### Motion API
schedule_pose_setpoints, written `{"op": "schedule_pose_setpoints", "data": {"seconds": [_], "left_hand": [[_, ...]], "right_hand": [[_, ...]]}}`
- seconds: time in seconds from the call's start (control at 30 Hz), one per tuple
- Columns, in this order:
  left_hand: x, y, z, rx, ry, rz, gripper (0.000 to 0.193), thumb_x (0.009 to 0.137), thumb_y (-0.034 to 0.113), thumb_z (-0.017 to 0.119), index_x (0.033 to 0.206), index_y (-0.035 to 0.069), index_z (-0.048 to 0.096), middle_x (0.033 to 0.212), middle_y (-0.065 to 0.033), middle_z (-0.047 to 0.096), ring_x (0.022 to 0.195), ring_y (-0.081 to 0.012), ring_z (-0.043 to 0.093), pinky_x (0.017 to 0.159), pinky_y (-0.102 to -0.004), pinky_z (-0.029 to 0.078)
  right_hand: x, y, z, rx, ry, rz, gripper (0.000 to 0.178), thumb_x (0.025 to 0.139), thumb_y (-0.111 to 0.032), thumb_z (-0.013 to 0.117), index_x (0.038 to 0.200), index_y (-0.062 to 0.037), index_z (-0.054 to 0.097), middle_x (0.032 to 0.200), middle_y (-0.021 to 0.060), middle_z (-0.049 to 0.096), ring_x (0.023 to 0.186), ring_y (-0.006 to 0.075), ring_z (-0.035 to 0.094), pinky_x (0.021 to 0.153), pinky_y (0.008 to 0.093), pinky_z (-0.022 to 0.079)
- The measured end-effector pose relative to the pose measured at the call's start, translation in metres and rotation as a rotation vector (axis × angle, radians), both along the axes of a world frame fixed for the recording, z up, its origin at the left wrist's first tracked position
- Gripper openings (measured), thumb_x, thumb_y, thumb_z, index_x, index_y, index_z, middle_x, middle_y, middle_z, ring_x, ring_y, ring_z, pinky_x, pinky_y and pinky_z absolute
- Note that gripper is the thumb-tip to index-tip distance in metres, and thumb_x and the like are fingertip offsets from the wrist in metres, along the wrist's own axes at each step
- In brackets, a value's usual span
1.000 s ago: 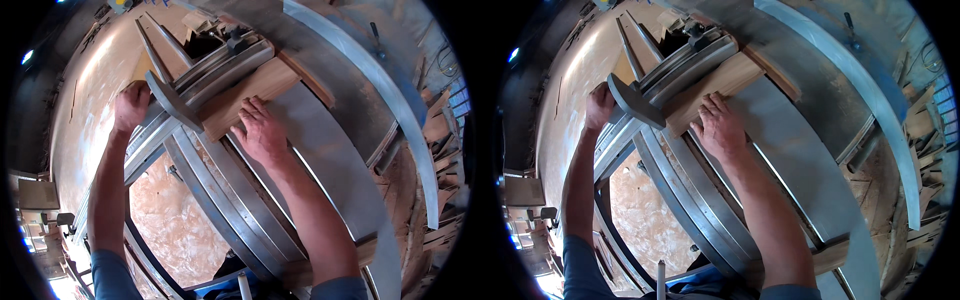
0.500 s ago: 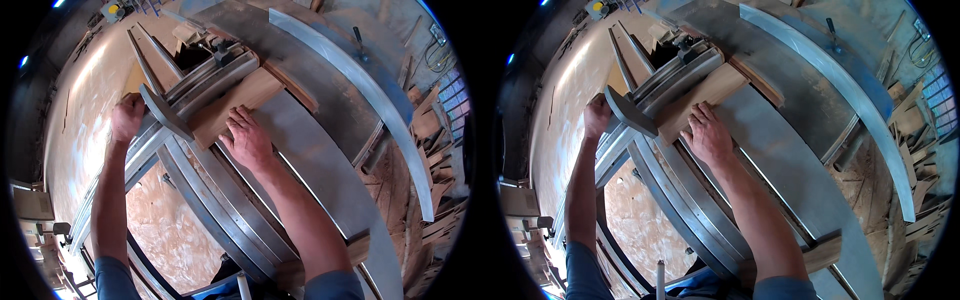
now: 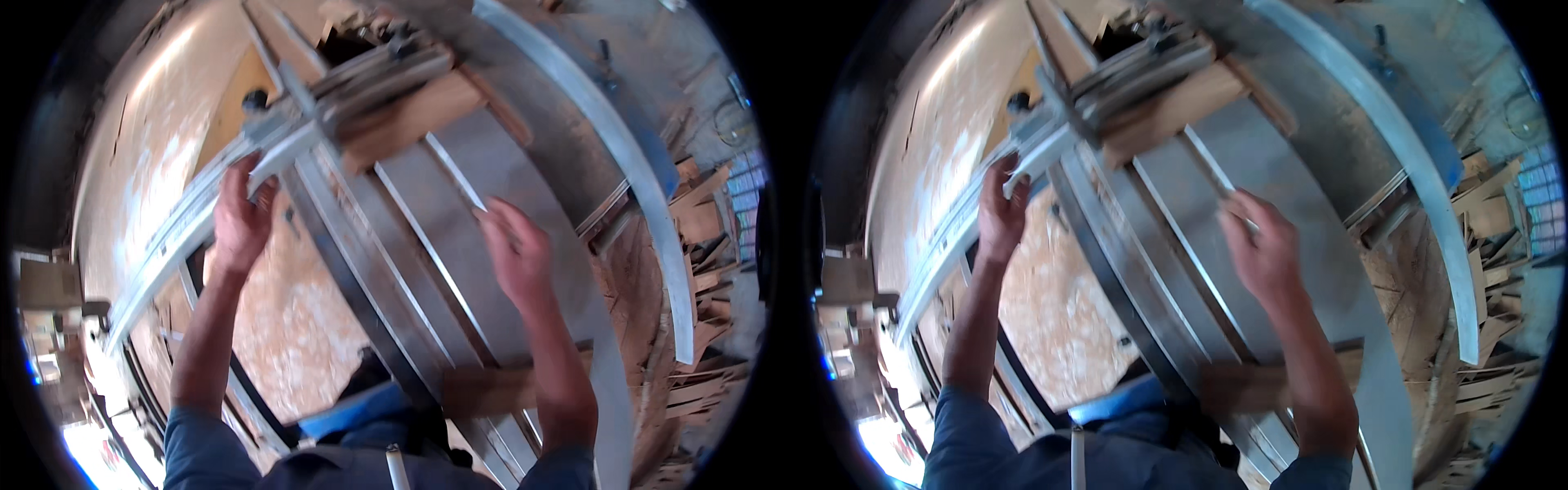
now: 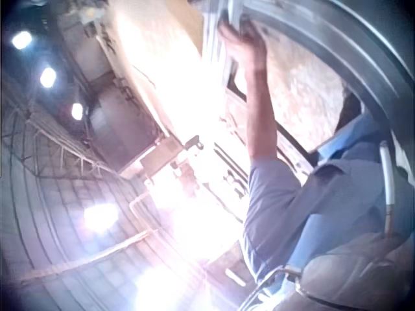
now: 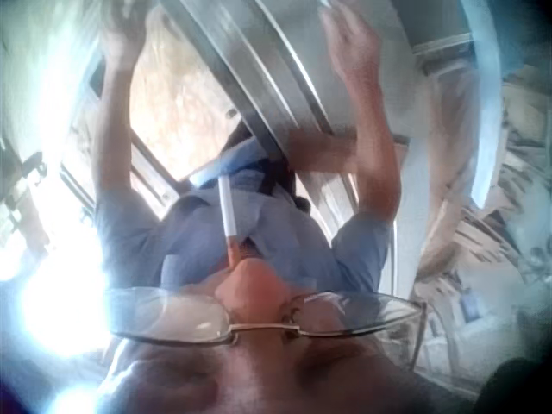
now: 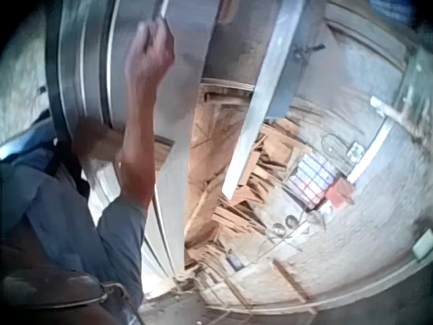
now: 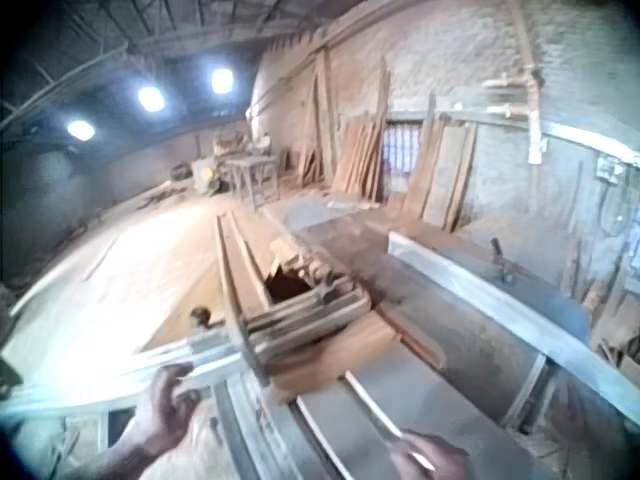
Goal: The person walks through a workshop, picks up a piece of wood, and carries it to a table saw. They then use the table saw to cut the wood into smaller pieces, handling the material with both hands to guide it through the blade.
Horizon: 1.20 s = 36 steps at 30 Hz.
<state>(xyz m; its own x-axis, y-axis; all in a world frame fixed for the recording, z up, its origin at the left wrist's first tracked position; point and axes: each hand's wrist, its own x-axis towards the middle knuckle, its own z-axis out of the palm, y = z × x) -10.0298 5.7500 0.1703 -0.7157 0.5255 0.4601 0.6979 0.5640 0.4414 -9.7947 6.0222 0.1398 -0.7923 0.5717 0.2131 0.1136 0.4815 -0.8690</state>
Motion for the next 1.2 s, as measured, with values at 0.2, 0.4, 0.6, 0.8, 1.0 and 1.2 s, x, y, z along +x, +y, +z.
{"op": "schedule_pose_setpoints", "data": {"seconds": [0.2, 0.4, 0.6, 0.8, 1.0, 1.2], "left_hand": [[0.211, -0.129, -0.074, -0.409, -0.826, 0.005, 0.04, 0.085, 0.023, 0.065, 0.116, 0.0, 0.055, 0.106, -0.0208, 0.061, 0.102, -0.038, 0.059, 0.088, -0.042, 0.047], [0.296, -0.152, -0.076, -0.733, -1.03, -0.104, 0.057, 0.079, 0.039, 0.066, 0.121, 0.002, 0.054, 0.105, -0.0204, 0.062, 0.101, -0.0367, 0.059, 0.089, -0.0435, 0.046], [0.304, -0.169, -0.091, -0.602, -0.909, -0.187, 0.059, 0.083, 0.046, 0.063, 0.123, 0.004, 0.051, 0.106, -0.0202, 0.061, 0.102, -0.037, 0.059, 0.087, -0.0445, 0.047], [0.317, -0.194, -0.08, -0.452, -0.624, -0.3, 0.08, 0.07, 0.039, 0.078, 0.132, 0.004, 0.041, 0.107, -0.0173, 0.058, 0.1, -0.0362, 0.059, 0.087, -0.0443, 0.047], [0.333, -0.21, -0.088, -0.629, -0.602, -0.123, 0.07, 0.067, 0.03, 0.08, 0.123, 0.006, 0.046, 0.101, -0.0158, 0.059, 0.094, -0.0325, 0.06, 0.085, -0.0435, 0.048], [0.337, -0.209, -0.085, -0.629, -0.56, -0.135, 0.067, 0.07, 0.032, 0.079, 0.122, 0.007, 0.045, 0.103, -0.0158, 0.059, 0.099, -0.0345, 0.059, 0.084, -0.0448, 0.048]], "right_hand": [[0.193, -0.097, 0.038, -0.636, -0.33, 0.249, 0.014, 0.091, -0.009, 0.056, 0.097, -0.0004, 0.065, 0.077, 0.0107, 0.07, 0.064, 0.0161, 0.066, 0.059, 0.028, 0.051], [0.224, -0.195, 0.011, -0.661, -0.769, 0.641, 0.025, 0.089, -0.026, 0.06, 0.097, -0.0026, 0.066, 0.088, 0.0152, 0.068, 0.083, 0.0289, 0.066, 0.073, 0.0347, 0.051], [0.25, -0.251, -0.057, -0.191, -0.993, 0.769, 0.031, 0.087, -0.032, 0.061, 0.1, -0.0042, 0.066, 0.093, 0.0169, 0.065, 0.089, 0.0308, 0.065, 0.075, 0.036, 0.051], [0.282, -0.294, -0.187, 0.253, -0.916, 0.609, 0.053, 0.088, -0.037, 0.059, 0.116, 0.0077, 0.053, 0.131, 0.0254, 0.047, 0.112, 0.0368, 0.055, 0.089, 0.0415, 0.05], [0.266, -0.296, -0.205, 0.279, -1.115, 0.477, 0.065, 0.086, -0.035, 0.062, 0.126, 0.012, 0.04, 0.146, 0.0291, 0.025, 0.11, 0.0392, 0.057, 0.084, 0.0416, 0.053], [0.267, -0.298, -0.249, 0.433, -1.02, 0.38, 0.071, 0.083, -0.04, 0.066, 0.13, 0.0072, 0.04, 0.149, 0.0262, 0.023, 0.094, 0.0335, 0.066, 0.071, 0.0401, 0.057]]}}
